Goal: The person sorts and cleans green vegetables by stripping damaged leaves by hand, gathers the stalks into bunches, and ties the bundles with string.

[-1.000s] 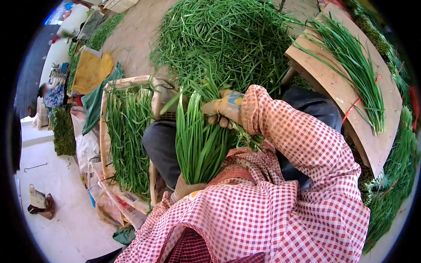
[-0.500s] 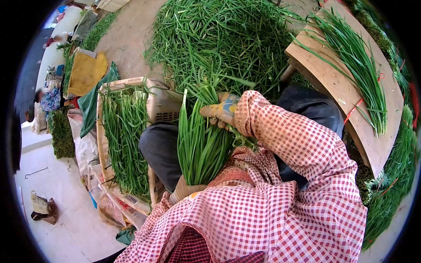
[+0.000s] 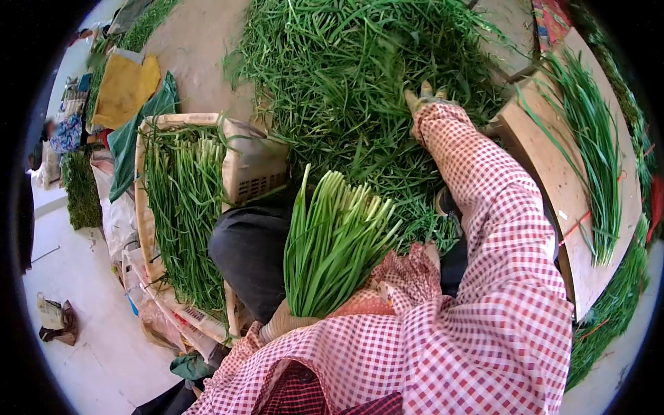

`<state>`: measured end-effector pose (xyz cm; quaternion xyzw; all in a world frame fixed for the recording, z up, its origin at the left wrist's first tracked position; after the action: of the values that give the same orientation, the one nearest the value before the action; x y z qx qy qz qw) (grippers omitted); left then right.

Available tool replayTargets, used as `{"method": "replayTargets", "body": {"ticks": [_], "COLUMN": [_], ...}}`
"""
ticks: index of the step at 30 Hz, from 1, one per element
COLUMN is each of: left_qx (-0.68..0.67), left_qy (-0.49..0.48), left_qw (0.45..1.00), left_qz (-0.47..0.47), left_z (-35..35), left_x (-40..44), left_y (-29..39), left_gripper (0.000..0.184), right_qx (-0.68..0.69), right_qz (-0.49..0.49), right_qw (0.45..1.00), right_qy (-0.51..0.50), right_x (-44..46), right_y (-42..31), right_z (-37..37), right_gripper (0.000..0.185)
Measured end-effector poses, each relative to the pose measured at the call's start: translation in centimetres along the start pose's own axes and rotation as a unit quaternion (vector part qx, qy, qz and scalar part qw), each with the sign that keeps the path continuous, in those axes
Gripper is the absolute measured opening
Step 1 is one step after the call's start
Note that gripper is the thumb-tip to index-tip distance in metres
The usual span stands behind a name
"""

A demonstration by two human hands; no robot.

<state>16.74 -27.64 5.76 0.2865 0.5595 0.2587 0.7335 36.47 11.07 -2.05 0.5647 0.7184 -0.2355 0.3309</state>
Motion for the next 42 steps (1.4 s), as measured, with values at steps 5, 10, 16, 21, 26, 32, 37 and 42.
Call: {"method": "replayTargets", "body": {"ticks": [5,10,16,21,26,32,37,42], "left_qx": [-0.037,-0.121,-0.145,-0.079,-0.196,-0.246,-0.372,-0.334], "left_qy": [-0.014,-0.014,-0.024,0.000,-0.017,-0.025,-0.043,-0.025], "left_qw": [0.999,0.992,0.986,0.997,0.980,0.967,0.921,0.926], "left_qz": [-0.003,-0.033,-0.072,-0.007,-0.024,0.064,0.111,0.174], "left_z": [0.5,0.5,-0.8,-0.6,-0.5,0.3,0.6,1.4], "left_x": [1.1,1.7,1.4,0.5,-0.2,-1.4,-2.6,-4.1], "left_y": [0.4,0.5,-0.3,-0.7,-0.8,-0.3,-0.3,3.5], "left_gripper": [0.061,0.061,0.067,0.069,0.070,0.070,0.067,0.067], "right_qx": [0.269,0.353,0.564,0.418,0.510,0.591,0.525,0.833], "right_qz": [-0.272,-0.437,-0.072,-0.323,-0.430,-0.304,-0.250,-0.143], "right_qw": [0.894,0.813,0.822,0.795,0.688,0.744,0.799,0.518], "right_qy": [-0.232,-0.152,0.036,-0.298,-0.287,-0.070,0.152,-0.131], "right_x": [-5.1,-5.4,1.1,-3.3,-9.0,-6.8,-8.8,-17.4], "right_y": [-5.6,-11.5,-6.2,-3.3,-5.2,-3.7,0.3,-4.3], "right_z": [-1.8,3.4,3.3,3.2,3.6,1.4,2.3,8.4], "right_gripper": [0.097,0.041,0.036,0.053,0.051,0.022,0.051,0.082]}}
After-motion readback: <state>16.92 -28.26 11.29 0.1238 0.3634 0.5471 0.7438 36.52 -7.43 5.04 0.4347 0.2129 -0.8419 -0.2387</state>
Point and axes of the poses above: each hand's wrist, its own x-axis towards the middle knuckle, its own z-axis out of the palm, y = z × x, the point moved 2 cm from there along x, towards the middle knuckle, and after that the axes turned 4 degrees about x, right-handed, at the moved point
